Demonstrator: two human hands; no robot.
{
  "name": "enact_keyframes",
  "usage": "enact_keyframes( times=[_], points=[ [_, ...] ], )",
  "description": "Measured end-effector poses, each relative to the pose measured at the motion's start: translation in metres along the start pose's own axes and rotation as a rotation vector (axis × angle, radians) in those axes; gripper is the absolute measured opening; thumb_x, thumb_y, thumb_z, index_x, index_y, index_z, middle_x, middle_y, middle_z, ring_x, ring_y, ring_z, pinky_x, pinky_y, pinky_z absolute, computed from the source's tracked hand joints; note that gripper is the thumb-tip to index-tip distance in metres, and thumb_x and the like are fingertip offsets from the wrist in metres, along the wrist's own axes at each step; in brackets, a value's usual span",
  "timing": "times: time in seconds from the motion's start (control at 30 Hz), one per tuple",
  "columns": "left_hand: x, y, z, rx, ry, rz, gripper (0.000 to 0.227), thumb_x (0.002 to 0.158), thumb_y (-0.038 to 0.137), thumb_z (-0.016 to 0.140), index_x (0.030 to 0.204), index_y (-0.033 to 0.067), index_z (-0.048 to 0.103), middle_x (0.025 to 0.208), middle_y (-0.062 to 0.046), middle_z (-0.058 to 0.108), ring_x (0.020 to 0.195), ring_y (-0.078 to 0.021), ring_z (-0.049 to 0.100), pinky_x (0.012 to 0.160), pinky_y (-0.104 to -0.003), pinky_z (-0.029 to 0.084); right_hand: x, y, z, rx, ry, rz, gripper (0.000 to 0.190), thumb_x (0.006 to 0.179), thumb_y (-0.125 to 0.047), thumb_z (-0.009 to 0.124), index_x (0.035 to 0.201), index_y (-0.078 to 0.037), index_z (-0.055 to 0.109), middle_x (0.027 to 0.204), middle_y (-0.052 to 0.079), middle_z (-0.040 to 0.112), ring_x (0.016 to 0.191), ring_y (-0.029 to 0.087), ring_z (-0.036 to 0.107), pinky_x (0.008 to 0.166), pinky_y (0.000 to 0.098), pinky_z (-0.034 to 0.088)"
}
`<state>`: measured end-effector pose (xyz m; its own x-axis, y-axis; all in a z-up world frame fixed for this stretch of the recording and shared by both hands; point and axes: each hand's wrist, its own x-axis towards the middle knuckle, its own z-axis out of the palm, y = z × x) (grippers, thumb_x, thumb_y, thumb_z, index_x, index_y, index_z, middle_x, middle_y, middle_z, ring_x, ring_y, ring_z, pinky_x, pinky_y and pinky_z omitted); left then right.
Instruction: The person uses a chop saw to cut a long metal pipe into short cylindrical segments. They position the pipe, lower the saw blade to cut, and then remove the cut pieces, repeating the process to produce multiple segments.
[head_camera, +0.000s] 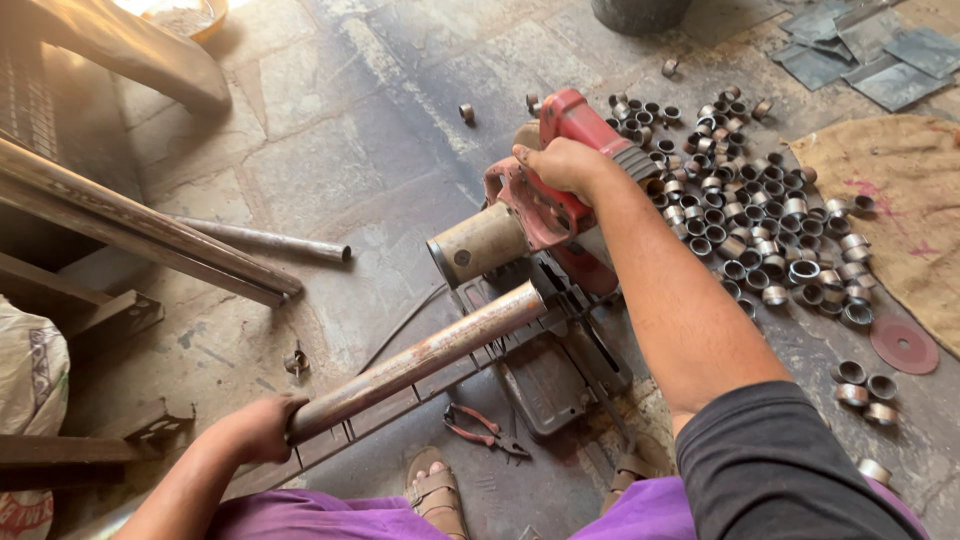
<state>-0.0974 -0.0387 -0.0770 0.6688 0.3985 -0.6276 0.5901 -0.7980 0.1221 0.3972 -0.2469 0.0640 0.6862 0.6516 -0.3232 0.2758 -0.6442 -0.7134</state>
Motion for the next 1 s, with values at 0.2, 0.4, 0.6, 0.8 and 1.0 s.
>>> enact_keyframes(
  times=[0.2,0.4,0.6,0.8,1.0],
  points=[
    [0.043,0.017,0.009,0.189,-0.059,0.015,0.049,0.069,0.005,0.074,0.117,0.0158,0.071,0.109,-0.011,0.074,0.108,-0.0304,0.070,0.094,-0.039,0.058,-0.016,-0.010,-0.004,-0.010,-0.008,0.033,0.067,0.100,-0.057,0.053,0.114,0.007,0.068,0.106,0.021,0.072,0.089,0.030,0.072,0.076,0.0441,0.057],
    [0.082,0.057,0.015,0.216,-0.089,-0.020,0.051,0.074,0.003,0.073,0.123,0.0187,0.069,0.115,-0.011,0.073,0.111,-0.0290,0.070,0.095,-0.039,0.058,-0.025,-0.015,-0.005,-0.071,0.010,0.045,0.068,0.099,-0.058,0.054,0.115,0.007,0.069,0.108,0.022,0.073,0.095,0.032,0.073,0.080,0.0460,0.057],
    [0.111,0.082,0.037,0.174,-0.084,-0.116,0.043,0.078,0.007,0.075,0.119,0.0220,0.071,0.114,-0.008,0.075,0.109,-0.0269,0.072,0.094,-0.039,0.059,-0.016,-0.008,-0.003,-0.073,0.018,0.049,0.070,0.097,-0.060,0.056,0.116,0.006,0.068,0.107,0.022,0.073,0.095,0.032,0.073,0.080,0.0452,0.057],
    [0.132,0.090,0.060,0.189,-0.018,-0.125,0.037,0.080,0.014,0.078,0.115,0.0205,0.072,0.118,-0.009,0.074,0.113,-0.0282,0.070,0.095,-0.039,0.058,0.000,0.004,-0.001,-0.147,0.043,-0.090,0.071,0.098,-0.059,0.059,0.112,0.011,0.070,0.102,0.024,0.075,0.094,0.033,0.072,0.084,0.0414,0.055],
    [0.146,0.095,0.080,0.207,0.033,-0.070,0.037,0.083,0.017,0.075,0.118,0.0165,0.066,0.116,-0.010,0.073,0.114,-0.0297,0.069,0.093,-0.042,0.057,-0.002,0.005,-0.001,-0.051,0.025,-0.032,0.069,0.093,-0.057,0.061,0.109,0.009,0.072,0.098,0.021,0.076,0.090,0.032,0.073,0.078,0.0420,0.056]
  ],
)
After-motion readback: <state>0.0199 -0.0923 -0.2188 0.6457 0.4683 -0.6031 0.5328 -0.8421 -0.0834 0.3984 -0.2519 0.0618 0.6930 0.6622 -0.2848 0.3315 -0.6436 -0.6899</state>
